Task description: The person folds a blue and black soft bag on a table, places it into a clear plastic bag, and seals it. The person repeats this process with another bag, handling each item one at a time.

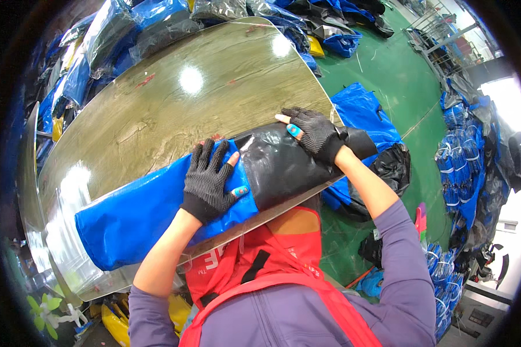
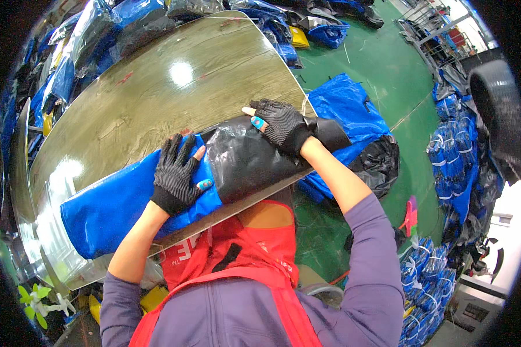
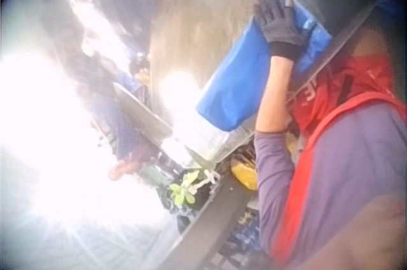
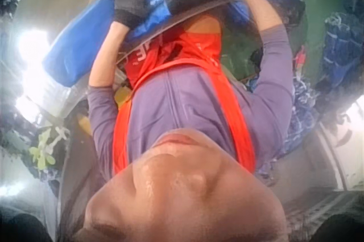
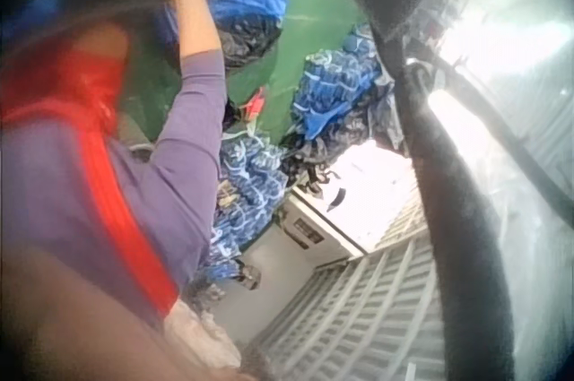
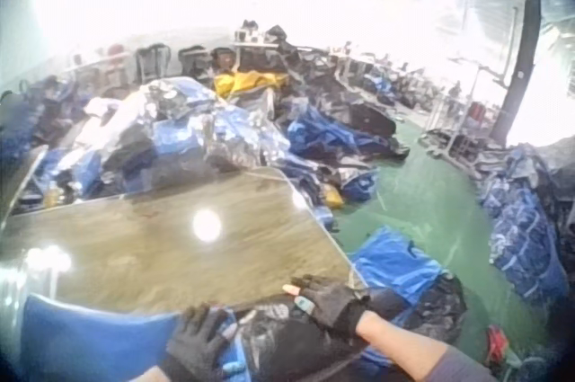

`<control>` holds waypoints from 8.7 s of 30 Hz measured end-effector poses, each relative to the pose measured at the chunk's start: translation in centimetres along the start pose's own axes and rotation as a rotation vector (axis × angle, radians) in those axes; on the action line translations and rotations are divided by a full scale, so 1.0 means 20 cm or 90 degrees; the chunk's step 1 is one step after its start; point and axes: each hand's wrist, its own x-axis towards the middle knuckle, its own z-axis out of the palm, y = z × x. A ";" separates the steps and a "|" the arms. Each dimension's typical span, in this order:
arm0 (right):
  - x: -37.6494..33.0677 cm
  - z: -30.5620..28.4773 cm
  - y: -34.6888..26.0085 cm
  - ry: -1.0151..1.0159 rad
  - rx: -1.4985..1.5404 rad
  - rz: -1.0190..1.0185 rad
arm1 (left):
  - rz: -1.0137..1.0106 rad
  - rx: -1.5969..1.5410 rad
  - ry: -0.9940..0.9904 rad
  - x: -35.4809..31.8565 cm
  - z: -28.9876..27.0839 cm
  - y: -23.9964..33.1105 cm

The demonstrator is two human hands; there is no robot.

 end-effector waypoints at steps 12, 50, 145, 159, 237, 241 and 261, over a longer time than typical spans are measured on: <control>0.09 0.19 -0.44 -0.003 -0.303 -0.024 | -0.287 0.269 0.007 -0.63 -0.26 -0.42; -0.16 0.05 -1.04 0.384 0.061 -0.147 | -0.020 0.021 -0.021 0.20 0.07 0.29; -0.06 0.17 -1.09 0.314 0.015 -0.077 | 0.206 0.071 -0.198 -0.19 -0.33 -0.09; -0.41 0.33 -0.61 0.207 0.076 -0.283 | -0.061 -0.481 -0.281 0.05 -0.19 -0.33; -0.39 0.10 -0.45 -0.215 0.820 0.364 | -0.227 -0.126 0.371 -0.67 0.00 -0.26; -0.36 0.11 -0.62 -0.147 0.833 0.401 | -0.315 -0.322 0.354 -0.65 -0.04 -0.25; -0.16 0.51 -0.90 -0.025 0.921 0.131 | -0.158 -0.115 0.185 -0.99 -0.35 0.03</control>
